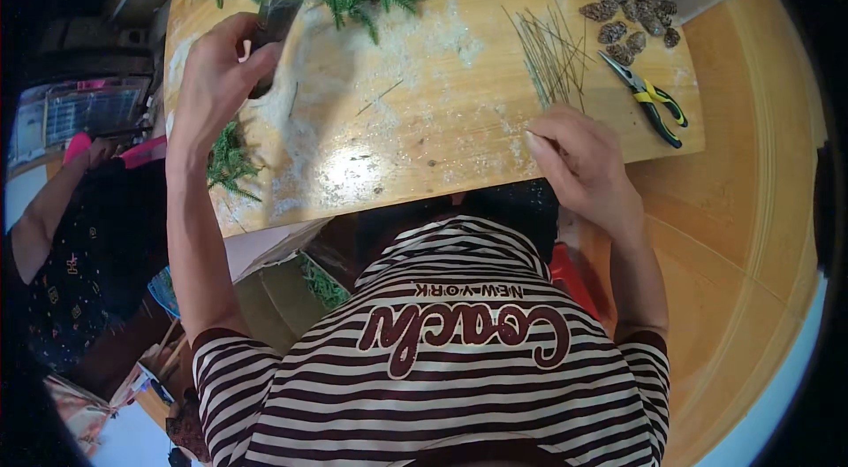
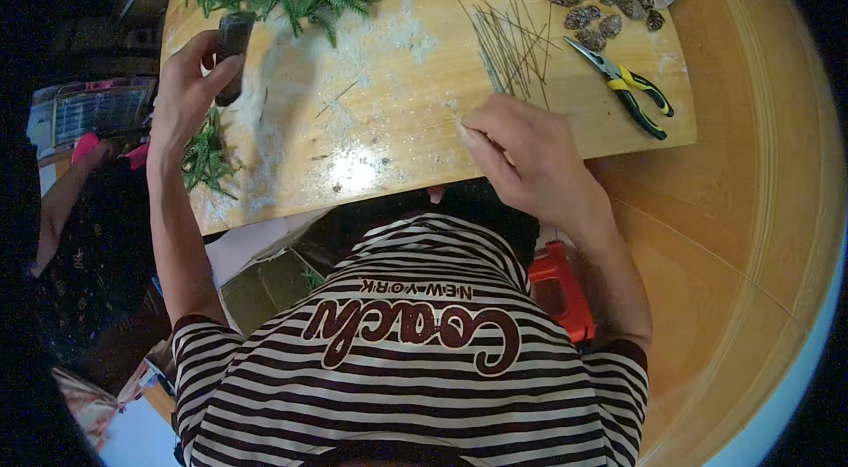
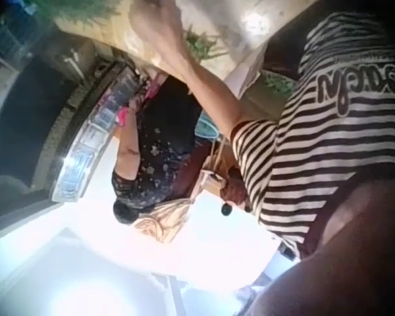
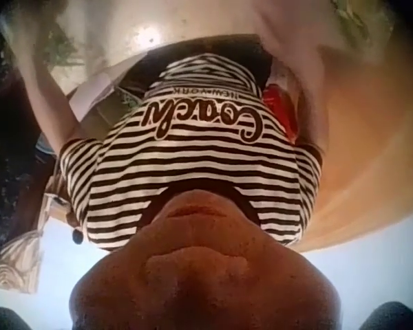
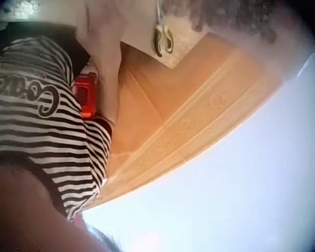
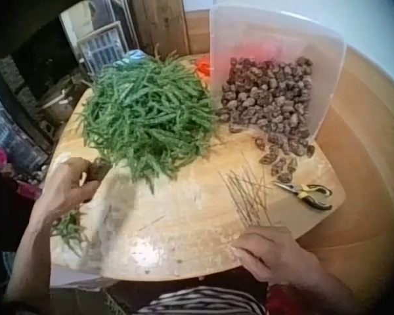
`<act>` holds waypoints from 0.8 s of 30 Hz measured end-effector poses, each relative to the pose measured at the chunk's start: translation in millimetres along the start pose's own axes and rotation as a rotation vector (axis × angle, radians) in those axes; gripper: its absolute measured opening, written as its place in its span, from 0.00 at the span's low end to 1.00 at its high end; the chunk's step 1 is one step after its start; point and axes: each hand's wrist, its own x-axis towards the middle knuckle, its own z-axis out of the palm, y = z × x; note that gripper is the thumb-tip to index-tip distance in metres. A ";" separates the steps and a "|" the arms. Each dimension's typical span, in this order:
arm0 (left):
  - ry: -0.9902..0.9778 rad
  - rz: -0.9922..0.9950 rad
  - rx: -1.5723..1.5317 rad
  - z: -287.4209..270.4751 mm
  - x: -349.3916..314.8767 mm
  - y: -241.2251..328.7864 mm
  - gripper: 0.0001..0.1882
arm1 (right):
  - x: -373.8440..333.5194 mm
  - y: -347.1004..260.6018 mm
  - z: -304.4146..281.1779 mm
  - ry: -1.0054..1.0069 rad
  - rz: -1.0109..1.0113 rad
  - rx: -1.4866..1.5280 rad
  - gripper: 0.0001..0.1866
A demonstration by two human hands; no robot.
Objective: Assembling artificial pine branches with pine cones using wire and pliers.
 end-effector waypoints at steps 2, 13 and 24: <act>-0.065 0.002 -0.583 5.6 -3.8 16.1 0.14 | 8.4 -3.9 0.9 0.003 0.057 0.137 0.03; -0.473 -0.154 -1.681 83.8 23.2 149.6 0.08 | 8.9 0.4 -30.5 0.073 0.420 0.467 0.11; -0.503 -0.149 -1.663 118.1 43.0 193.3 0.11 | -2.1 41.6 -49.3 0.216 0.434 0.572 0.14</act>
